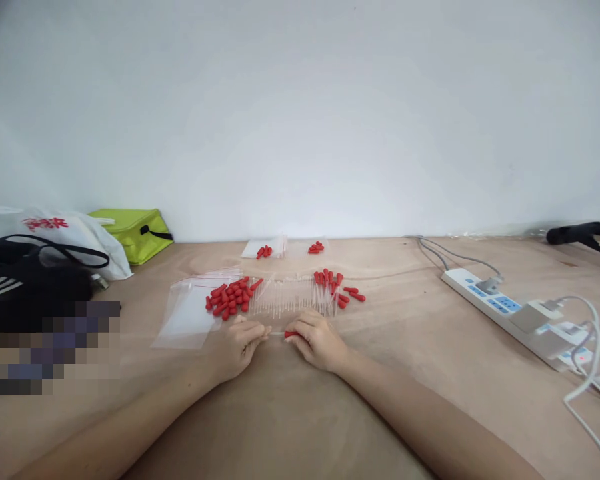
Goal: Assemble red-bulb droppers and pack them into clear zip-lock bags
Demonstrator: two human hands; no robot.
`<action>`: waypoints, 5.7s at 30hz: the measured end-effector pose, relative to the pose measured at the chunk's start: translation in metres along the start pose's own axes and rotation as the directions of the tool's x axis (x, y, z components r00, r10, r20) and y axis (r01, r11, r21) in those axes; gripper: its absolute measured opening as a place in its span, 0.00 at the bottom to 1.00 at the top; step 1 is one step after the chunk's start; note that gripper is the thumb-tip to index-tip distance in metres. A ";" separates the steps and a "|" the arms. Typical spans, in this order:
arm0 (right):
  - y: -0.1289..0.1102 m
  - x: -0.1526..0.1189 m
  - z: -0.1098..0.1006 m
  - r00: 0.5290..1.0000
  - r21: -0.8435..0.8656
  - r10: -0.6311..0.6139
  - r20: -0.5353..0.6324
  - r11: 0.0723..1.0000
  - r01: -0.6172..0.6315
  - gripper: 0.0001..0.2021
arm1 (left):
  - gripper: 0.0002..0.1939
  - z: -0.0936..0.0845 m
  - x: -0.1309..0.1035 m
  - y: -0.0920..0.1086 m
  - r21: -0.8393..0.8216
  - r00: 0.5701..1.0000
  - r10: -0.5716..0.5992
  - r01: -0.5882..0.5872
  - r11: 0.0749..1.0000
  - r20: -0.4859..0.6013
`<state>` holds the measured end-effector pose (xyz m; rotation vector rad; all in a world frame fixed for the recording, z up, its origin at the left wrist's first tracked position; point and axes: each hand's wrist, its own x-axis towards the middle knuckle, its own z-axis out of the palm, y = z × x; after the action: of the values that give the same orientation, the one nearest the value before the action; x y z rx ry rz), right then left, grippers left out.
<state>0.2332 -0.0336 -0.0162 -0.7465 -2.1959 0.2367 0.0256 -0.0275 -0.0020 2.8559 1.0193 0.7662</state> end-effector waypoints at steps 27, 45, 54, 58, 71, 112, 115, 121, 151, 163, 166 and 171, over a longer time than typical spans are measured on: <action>-0.006 0.003 -0.005 0.999 -0.204 -0.028 0.031 0.978 0.034 0.09 | 0.13 0.004 -0.002 0.012 0.015 0.994 -0.046 0.047 0.999 -0.100; 0.064 0.031 -0.062 0.623 0.439 0.694 -0.362 0.716 -0.543 0.21 | 0.10 -0.002 0.008 0.011 -0.182 0.985 -0.173 0.166 0.969 -0.024; 0.113 0.012 -0.072 0.550 -0.154 0.804 -0.227 0.528 -0.835 0.19 | 0.07 0.001 0.008 0.013 -0.111 0.985 -0.168 0.172 0.979 0.047; 0.108 0.013 -0.067 0.570 -0.231 0.804 -0.173 0.529 -0.817 0.19 | 0.06 0.000 0.008 0.014 -0.106 0.983 -0.174 0.179 0.978 0.053; 0.072 0.028 -0.069 0.726 -0.637 0.687 -0.030 0.546 -0.544 0.11 | 0.06 0.003 0.007 0.011 -0.105 0.984 -0.171 0.175 0.979 0.039; 0.006 -0.003 -0.008 0.941 0.120 0.296 -0.163 0.953 -0.279 0.04 | 0.12 0.014 0.094 -0.044 0.379 0.788 -0.602 0.601 0.704 -0.132; 0.007 -0.004 -0.007 0.941 0.072 0.270 -0.203 0.963 -0.261 0.10 | 0.12 0.010 0.085 -0.031 0.364 0.810 -0.570 0.576 0.732 -0.138; 0.010 -0.002 -0.004 0.963 -0.037 0.220 -0.154 0.973 -0.229 0.09 | 0.07 0.000 0.029 -0.003 0.080 0.972 -0.236 0.237 0.968 -0.015; 0.001 0.004 0.000 0.985 0.136 0.165 -0.042 0.978 -0.158 0.10 | 0.17 0.002 0.006 -0.002 -0.091 0.999 0.003 -0.007 0.996 -0.047; 0.000 0.005 -0.002 0.995 -0.038 0.080 0.058 0.996 -0.078 0.08 | 0.15 0.008 0.007 0.000 -0.035 0.995 0.060 -0.063 0.997 -0.083; 0.000 0.005 -0.005 0.993 -0.129 0.098 0.059 0.988 -0.089 0.08 | 0.12 0.007 0.006 -0.001 -0.020 0.991 0.047 -0.050 0.999 -0.129; 0.001 0.003 -0.009 0.995 -0.227 0.083 0.051 0.971 -0.070 0.07 | 0.13 0.005 0.002 -0.002 0.028 0.988 0.017 -0.013 1.000 -0.154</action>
<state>0.2387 -0.0319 -0.0082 -0.9614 -2.2783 0.0486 0.0279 -0.0237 -0.0059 2.8679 1.0325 0.9966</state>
